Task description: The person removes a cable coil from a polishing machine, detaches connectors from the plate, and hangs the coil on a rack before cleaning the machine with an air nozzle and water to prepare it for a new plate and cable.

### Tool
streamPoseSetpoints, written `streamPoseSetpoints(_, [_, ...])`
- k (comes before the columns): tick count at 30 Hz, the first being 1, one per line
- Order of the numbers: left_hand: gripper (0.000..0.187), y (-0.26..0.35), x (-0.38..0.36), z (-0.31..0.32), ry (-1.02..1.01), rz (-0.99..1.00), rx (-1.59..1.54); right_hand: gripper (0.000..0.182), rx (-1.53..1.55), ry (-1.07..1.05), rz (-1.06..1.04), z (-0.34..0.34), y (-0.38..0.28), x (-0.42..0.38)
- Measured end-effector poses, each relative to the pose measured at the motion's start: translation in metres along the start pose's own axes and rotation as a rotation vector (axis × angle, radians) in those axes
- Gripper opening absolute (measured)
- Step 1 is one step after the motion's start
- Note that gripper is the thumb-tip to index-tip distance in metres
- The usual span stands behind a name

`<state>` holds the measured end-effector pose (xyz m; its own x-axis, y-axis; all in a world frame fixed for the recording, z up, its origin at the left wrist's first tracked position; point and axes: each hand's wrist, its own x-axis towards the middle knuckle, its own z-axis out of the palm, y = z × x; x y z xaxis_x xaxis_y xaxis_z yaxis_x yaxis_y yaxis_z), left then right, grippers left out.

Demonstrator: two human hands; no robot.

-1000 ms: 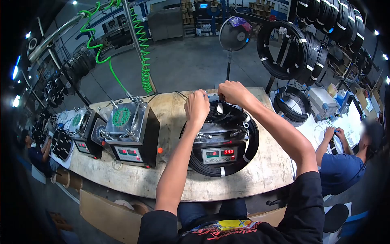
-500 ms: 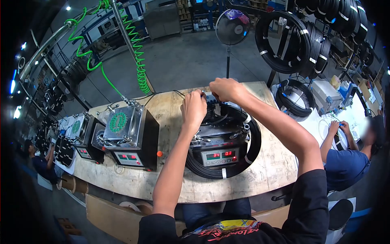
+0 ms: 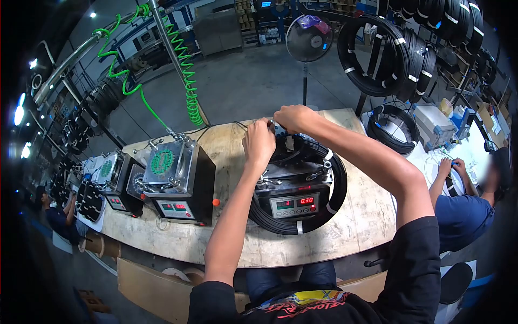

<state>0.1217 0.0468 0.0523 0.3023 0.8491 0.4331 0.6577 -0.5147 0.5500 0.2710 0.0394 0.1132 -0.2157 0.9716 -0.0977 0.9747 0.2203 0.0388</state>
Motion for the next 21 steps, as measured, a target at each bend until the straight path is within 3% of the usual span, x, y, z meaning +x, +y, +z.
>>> streamPoseSetpoints(4, [0.015, 0.003, 0.001, 0.0, -0.005, -0.021, 0.005, 0.031, 0.069, -0.044, 0.09, 0.004, 0.005, 0.0])
streamPoseSetpoints(10, [0.017, 0.006, -0.002, -0.002, 0.046, 0.031, 0.009, 0.032, 0.233, 0.249, 0.295, 0.025, 0.008, -0.013])
streamPoseSetpoints(16, [0.023, -0.007, 0.005, 0.012, 0.093, 0.023, -0.078, 0.029, 0.263, 0.055, 0.314, 0.009, 0.003, -0.008])
streamPoseSetpoints(21, [0.022, -0.007, 0.006, 0.009, 0.009, -0.062, -0.072, 0.036, 0.296, 0.116, 0.355, 0.027, 0.009, 0.002])
